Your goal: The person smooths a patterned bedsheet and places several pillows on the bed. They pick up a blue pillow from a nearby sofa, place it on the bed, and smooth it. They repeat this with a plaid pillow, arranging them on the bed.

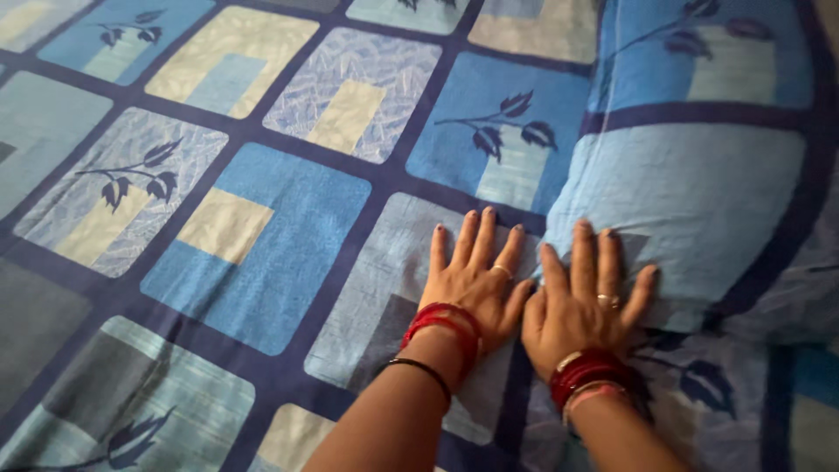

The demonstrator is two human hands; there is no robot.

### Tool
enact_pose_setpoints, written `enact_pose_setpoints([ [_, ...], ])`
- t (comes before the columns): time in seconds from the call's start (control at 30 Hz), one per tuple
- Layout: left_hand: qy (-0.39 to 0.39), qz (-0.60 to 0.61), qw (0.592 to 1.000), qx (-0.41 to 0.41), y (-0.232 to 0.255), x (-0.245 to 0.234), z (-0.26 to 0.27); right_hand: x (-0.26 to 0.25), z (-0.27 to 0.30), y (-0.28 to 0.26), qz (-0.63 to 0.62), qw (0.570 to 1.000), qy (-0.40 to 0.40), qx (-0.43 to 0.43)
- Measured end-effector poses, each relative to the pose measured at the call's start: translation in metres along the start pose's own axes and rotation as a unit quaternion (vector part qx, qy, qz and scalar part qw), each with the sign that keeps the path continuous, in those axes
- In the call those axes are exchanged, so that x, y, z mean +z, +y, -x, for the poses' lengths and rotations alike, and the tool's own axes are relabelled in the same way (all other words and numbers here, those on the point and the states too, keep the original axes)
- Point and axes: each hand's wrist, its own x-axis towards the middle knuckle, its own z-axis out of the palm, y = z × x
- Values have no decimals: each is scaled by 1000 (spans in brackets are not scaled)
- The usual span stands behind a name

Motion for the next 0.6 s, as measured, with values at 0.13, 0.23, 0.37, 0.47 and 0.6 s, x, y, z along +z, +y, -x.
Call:
enact_pose_setpoints([
  [0.13, -18, 4, 999, -31, 12, -16, 2, -25, -8, -1, -44, 999, 3, -19],
  [0.23, 7, 53, 997, -58, 30, -11, -26, -41, -34, 31, -95, 994, 45, -37],
  [0.37, 133, 171, 976, 24, 81, 2, -90, -41, -101, 116, -76, 993, 82, -44],
  [0.47, 148, 218, 963, 63, 121, 3, -162, -27, -146, 182, -8, 991, 17, -134],
  [0.6, 49, 154, 986, 44, 147, 6, -220, -22, -175, 253, 45, 992, -87, -83],
])
